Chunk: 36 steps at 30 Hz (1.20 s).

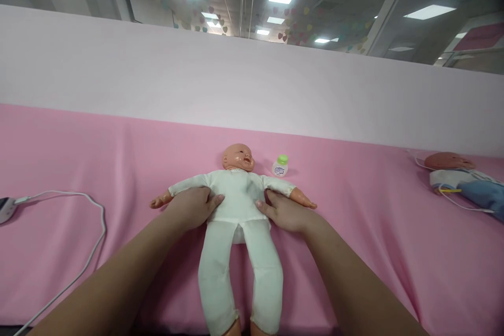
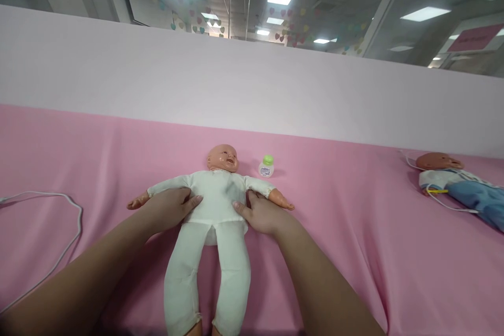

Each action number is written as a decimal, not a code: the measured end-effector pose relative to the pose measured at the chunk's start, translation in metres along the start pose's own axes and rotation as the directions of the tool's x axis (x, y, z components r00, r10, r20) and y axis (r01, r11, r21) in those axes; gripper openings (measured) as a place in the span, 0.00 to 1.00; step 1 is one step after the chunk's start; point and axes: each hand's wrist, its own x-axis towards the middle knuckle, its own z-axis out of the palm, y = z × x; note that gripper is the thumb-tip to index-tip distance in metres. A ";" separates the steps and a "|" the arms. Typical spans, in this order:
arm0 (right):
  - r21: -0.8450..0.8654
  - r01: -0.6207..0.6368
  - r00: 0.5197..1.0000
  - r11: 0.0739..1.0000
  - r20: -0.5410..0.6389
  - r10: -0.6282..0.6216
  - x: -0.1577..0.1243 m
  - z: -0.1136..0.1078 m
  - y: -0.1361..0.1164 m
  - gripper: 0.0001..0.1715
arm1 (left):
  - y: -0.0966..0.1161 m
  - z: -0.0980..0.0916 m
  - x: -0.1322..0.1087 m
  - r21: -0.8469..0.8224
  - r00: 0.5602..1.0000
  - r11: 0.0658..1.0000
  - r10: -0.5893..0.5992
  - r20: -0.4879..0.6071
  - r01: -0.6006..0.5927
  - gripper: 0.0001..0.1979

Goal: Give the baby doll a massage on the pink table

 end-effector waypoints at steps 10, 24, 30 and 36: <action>-0.190 -0.010 1.000 0.982 0.025 0.015 -0.003 0.006 -0.008 0.46 | 0.005 0.001 -0.002 0.042 0.999 0.999 -0.009 -0.042 0.011 0.29; -0.419 0.019 0.975 0.908 -0.194 -0.110 -0.007 0.013 -0.035 0.32 | 0.011 0.002 -0.004 0.096 0.964 0.995 0.007 -0.267 0.019 0.25; -0.426 0.150 0.921 0.892 -0.267 -0.282 -0.006 0.021 -0.032 0.34 | 0.006 0.011 0.002 0.110 0.942 0.994 0.053 -0.331 -0.018 0.31; -0.461 0.068 0.989 0.885 -0.083 -0.119 0.006 0.028 -0.017 0.56 | -0.006 0.029 0.015 0.145 0.972 0.989 0.073 -0.225 -0.040 0.38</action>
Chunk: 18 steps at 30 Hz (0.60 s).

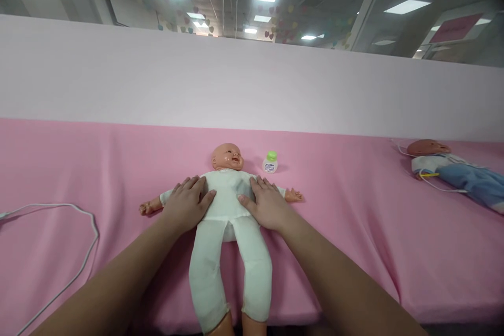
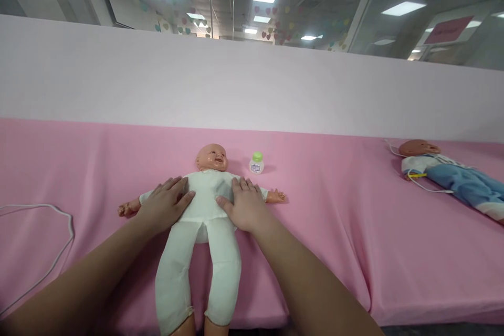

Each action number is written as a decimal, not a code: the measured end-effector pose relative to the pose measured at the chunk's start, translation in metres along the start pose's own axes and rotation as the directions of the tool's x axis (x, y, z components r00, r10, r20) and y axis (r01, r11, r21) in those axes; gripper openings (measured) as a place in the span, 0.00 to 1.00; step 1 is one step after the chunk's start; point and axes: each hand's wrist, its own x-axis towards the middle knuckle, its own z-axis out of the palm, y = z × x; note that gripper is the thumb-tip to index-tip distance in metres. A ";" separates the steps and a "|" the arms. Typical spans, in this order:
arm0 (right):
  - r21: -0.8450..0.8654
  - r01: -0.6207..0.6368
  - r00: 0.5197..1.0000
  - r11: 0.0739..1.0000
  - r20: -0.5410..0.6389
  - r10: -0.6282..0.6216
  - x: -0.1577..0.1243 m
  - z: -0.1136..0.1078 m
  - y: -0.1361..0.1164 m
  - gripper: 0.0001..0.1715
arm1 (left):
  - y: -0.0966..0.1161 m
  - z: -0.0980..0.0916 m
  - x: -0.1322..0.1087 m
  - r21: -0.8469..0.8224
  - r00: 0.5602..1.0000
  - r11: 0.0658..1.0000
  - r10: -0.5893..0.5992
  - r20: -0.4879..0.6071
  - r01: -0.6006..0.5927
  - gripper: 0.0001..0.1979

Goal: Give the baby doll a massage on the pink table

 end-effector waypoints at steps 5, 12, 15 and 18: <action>-0.002 0.010 0.999 1.000 0.050 -0.010 0.001 -0.001 0.000 0.56 | -0.001 0.005 0.004 -0.001 0.998 1.000 0.003 0.070 -0.002 0.41; -0.014 0.026 0.997 1.000 0.078 -0.024 0.003 0.000 0.002 0.55 | 0.000 0.006 0.005 0.019 0.994 0.999 0.034 0.102 -0.036 0.40; -0.020 0.035 0.996 0.999 0.079 -0.033 0.004 0.001 0.004 0.54 | -0.001 0.008 0.005 0.018 0.995 0.998 0.055 0.089 -0.056 0.39; -0.023 0.034 0.998 0.999 0.046 -0.033 0.004 0.000 0.004 0.52 | -0.002 0.011 0.005 0.002 0.995 0.997 0.073 0.074 -0.074 0.38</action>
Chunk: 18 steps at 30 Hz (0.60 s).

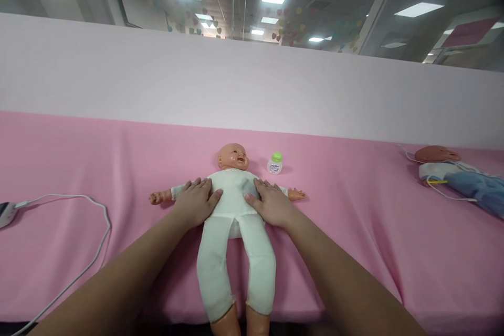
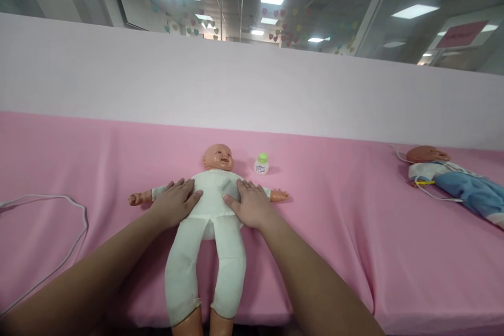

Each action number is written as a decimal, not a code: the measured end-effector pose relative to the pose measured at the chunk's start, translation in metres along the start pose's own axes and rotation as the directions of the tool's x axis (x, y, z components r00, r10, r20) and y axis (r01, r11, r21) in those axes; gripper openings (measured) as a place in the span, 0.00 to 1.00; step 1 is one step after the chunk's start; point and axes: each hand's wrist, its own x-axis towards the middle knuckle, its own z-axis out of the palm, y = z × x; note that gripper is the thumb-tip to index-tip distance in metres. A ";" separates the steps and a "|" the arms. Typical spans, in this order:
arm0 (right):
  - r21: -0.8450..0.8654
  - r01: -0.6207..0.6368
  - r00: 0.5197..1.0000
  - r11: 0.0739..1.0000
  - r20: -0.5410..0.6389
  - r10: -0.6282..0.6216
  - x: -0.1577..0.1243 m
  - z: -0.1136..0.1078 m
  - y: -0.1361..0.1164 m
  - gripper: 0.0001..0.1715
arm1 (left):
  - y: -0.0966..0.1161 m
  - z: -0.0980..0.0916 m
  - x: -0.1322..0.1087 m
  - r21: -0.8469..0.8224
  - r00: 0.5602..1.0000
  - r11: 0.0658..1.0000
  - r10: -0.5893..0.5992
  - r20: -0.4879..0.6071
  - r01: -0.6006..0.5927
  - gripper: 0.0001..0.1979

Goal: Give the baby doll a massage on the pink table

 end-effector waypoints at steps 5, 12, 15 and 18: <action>0.013 0.026 0.991 1.000 -0.130 -0.024 -0.005 -0.009 -0.003 0.36 | -0.001 -0.009 -0.004 -0.009 0.998 1.000 0.001 -0.057 -0.001 0.35; -0.157 -0.106 0.940 0.982 -0.337 0.047 -0.001 -0.025 0.015 0.20 | -0.001 -0.032 -0.012 0.130 0.972 0.983 -0.104 -0.210 0.133 0.20; -0.224 -0.123 0.955 0.967 -0.293 0.054 0.003 -0.021 0.022 0.21 | -0.002 -0.031 -0.012 0.160 0.977 0.978 -0.107 -0.183 0.137 0.18; -0.266 -0.128 0.971 0.955 -0.230 0.066 0.005 -0.014 0.024 0.20 | -0.003 -0.027 -0.011 0.179 0.986 0.977 -0.097 -0.132 0.120 0.19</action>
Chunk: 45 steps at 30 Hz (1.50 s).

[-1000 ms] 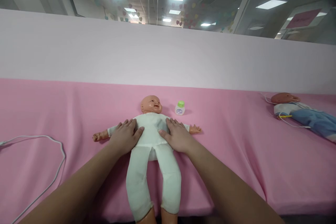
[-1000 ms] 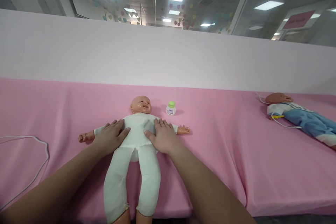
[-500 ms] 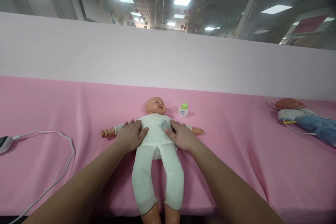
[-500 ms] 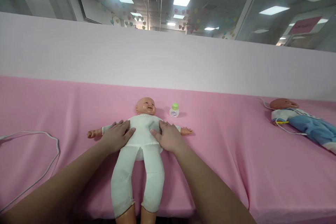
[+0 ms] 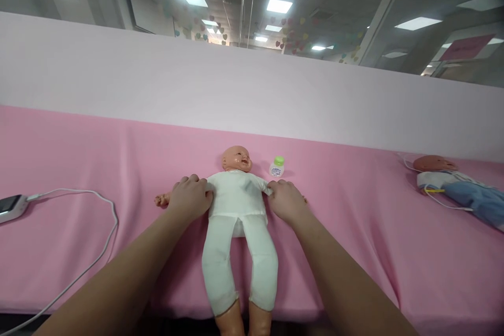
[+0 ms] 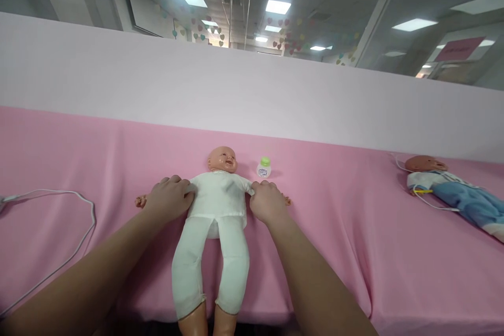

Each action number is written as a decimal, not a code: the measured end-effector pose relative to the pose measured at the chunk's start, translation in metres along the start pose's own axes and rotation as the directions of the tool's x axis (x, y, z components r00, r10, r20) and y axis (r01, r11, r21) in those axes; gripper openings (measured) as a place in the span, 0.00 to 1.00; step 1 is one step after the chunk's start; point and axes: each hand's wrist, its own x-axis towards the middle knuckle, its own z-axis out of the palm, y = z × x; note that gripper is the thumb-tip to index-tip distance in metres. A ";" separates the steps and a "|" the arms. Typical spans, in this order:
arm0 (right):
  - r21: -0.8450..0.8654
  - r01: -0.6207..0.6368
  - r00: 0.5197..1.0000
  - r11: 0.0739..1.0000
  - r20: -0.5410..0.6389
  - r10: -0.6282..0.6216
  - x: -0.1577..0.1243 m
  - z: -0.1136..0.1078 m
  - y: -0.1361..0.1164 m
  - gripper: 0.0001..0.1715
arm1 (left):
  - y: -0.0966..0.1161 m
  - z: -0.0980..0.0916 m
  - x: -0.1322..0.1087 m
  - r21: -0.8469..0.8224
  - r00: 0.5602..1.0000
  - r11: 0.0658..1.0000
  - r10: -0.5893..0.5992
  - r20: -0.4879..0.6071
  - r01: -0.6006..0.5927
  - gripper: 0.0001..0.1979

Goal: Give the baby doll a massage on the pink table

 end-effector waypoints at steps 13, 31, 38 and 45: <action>-0.182 0.094 0.993 0.979 0.094 -0.078 -0.001 0.007 -0.013 0.18 | 0.003 0.009 0.000 0.043 0.994 0.994 0.096 0.049 -0.098 0.19; -0.238 0.084 0.994 0.968 0.082 -0.066 -0.006 0.010 -0.017 0.18 | 0.014 0.010 -0.011 0.087 0.992 0.990 0.104 0.076 -0.111 0.19; -0.275 0.121 0.991 0.954 0.090 -0.100 -0.006 0.011 -0.016 0.18 | 0.014 0.012 -0.010 0.076 0.991 0.991 0.105 0.078 -0.111 0.20; -0.277 0.097 0.993 0.956 0.086 -0.076 -0.006 0.012 -0.017 0.18 | 0.019 0.010 -0.011 0.122 0.993 0.989 0.074 0.090 -0.085 0.21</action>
